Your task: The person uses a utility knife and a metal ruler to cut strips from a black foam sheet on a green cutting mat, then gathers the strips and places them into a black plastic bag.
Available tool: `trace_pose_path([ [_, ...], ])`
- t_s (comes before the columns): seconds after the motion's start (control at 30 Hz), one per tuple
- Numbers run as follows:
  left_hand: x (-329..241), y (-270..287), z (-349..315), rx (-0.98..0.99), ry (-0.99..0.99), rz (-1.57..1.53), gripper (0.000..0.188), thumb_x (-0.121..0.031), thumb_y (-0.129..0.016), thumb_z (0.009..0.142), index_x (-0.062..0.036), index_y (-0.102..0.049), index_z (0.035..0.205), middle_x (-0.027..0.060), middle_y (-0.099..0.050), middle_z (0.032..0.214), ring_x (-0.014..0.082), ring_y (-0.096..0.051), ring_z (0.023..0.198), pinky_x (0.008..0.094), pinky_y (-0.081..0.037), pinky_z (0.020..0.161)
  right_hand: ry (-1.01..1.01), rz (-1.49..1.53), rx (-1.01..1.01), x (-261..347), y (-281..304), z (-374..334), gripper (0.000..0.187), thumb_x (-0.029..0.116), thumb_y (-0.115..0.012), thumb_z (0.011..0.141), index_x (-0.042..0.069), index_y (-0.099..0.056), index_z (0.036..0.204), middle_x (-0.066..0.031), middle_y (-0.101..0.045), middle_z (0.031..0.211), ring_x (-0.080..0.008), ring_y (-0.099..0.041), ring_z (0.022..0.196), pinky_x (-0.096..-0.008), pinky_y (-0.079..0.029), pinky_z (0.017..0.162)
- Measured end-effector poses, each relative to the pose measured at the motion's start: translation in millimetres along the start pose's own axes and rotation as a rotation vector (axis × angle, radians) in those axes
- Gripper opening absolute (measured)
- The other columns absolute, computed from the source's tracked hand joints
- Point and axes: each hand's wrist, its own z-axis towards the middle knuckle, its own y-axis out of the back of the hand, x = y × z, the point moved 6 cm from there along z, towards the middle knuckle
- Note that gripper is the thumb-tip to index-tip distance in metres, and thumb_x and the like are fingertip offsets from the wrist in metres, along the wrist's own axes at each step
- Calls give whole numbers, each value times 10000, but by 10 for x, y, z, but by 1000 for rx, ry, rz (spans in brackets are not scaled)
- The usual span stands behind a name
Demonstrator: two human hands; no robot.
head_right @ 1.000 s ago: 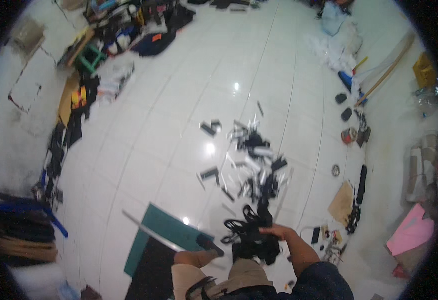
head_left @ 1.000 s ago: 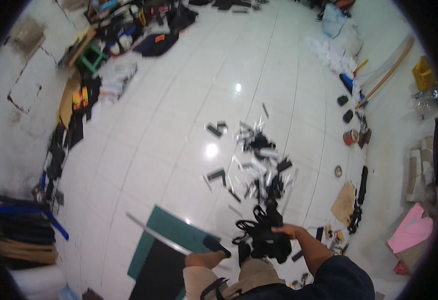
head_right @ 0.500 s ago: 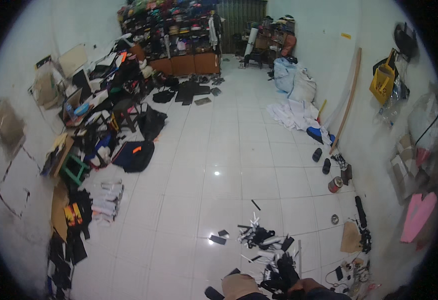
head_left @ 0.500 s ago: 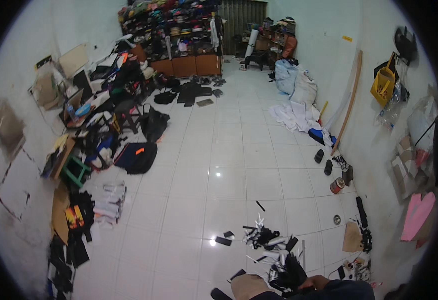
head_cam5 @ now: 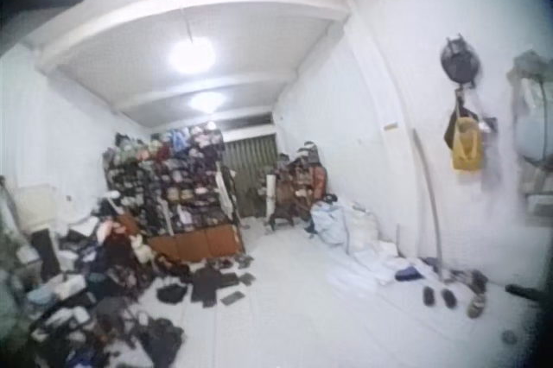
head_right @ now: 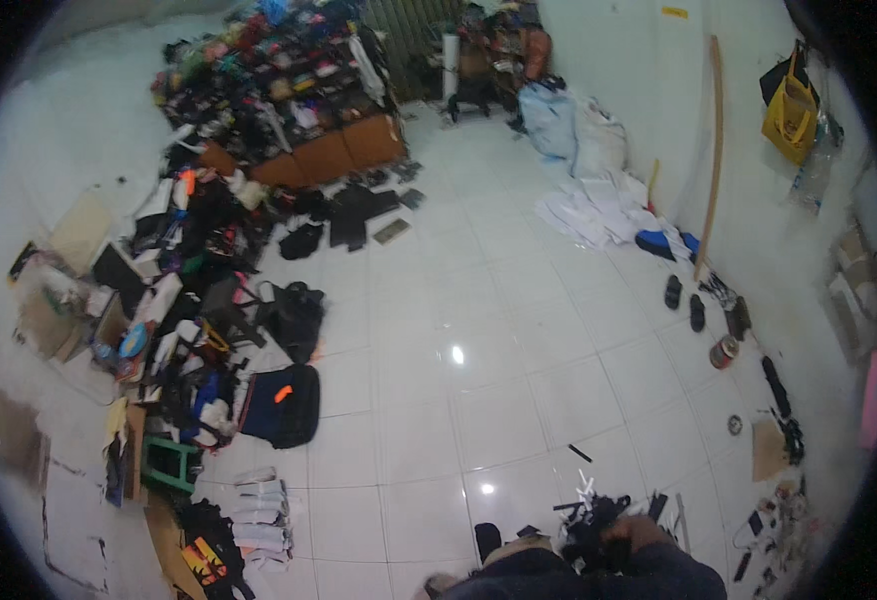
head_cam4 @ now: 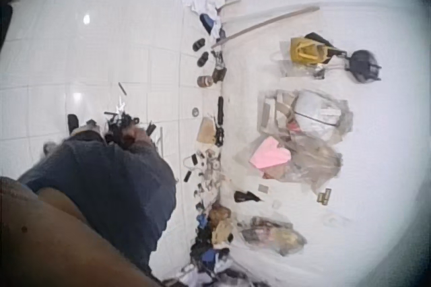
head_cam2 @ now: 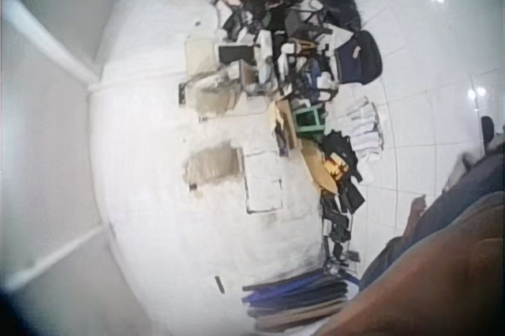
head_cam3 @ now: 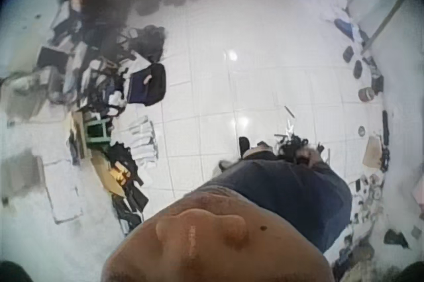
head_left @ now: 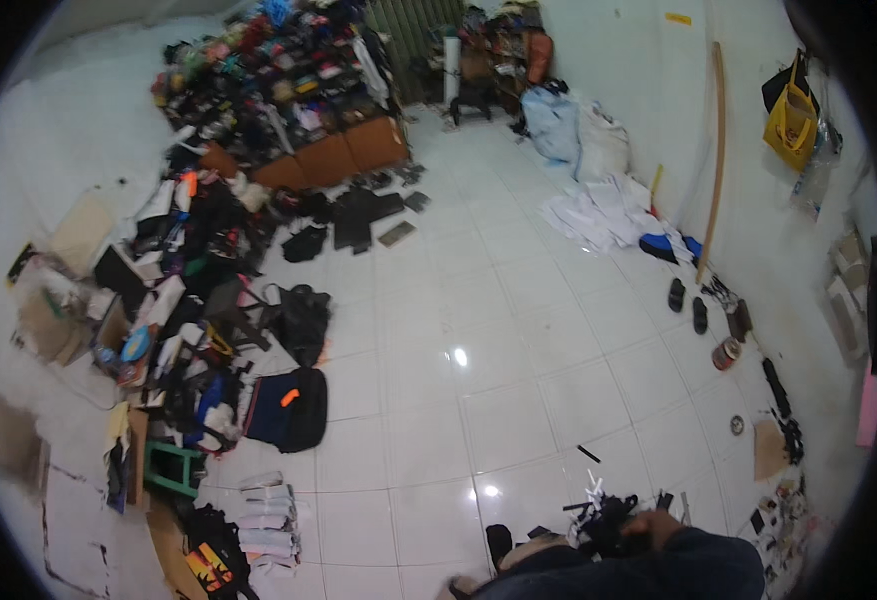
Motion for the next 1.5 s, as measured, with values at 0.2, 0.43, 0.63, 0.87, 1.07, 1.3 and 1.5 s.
trace_pose_path([
  [0.2,-1541,110,1547,167,-45,3,370,-349,-592,964,-36,-657,1151,134,-687,1023,238,-644,919,386,-519,808,637,563,-174,3040,1747,216,708,151,-821,721,19,-540,1357,-79,-684,1134,-179,-637,1013,-363,-521,939],
  [0.43,-2813,1258,3576,358,-158,617,332,-332,-578,961,-58,-661,1129,111,-677,1025,229,-643,915,380,-520,768,428,805,-183,4755,2492,515,853,139,-827,749,-42,-362,1441,-209,-588,1283,-265,-591,1164,-396,-498,1017],
  [0.63,-6562,2921,5787,53,-311,-301,200,-215,-569,980,-65,-610,1104,6,-598,904,126,-520,694,257,-429,612,226,724,-123,4906,2320,1245,758,191,-824,741,-23,-478,1381,-177,-640,1221,-266,-616,1104,-401,-505,969],
  [0.87,-10162,2143,6057,-92,-1417,666,131,-186,-540,937,-78,-593,987,38,-581,921,184,-530,796,352,-450,720,43,633,-70,5276,2781,2175,594,293,-822,728,32,-671,1240,-151,-686,1205,-274,-640,1124,-411,-509,990],
  [1.07,-10464,1056,7003,267,-194,196,179,-208,-560,908,-63,-625,990,60,-603,895,204,-558,790,384,-473,723,-30,529,-168,7148,5645,2775,963,233,-900,638,35,-419,1448,-203,-604,1320,-333,-593,1227,-415,-508,1023],
  [1.3,-12896,467,8515,299,-123,214,241,-258,-612,899,-39,-662,987,64,-620,826,179,-573,737,371,-468,667,358,836,-760,9029,8494,4024,1090,76,-836,651,35,-141,1491,-258,-529,1293,-327,-574,1215,-421,-558,909],
  [1.5,-16042,1323,10234,50,-357,6,300,-301,-656,892,-18,-694,985,67,-634,766,158,-586,691,361,-464,620,302,1000,-552,10807,9430,4258,1099,121,-862,618,19,-203,1491,-202,-523,1345,-325,-516,1279,-434,-435,1084],
])
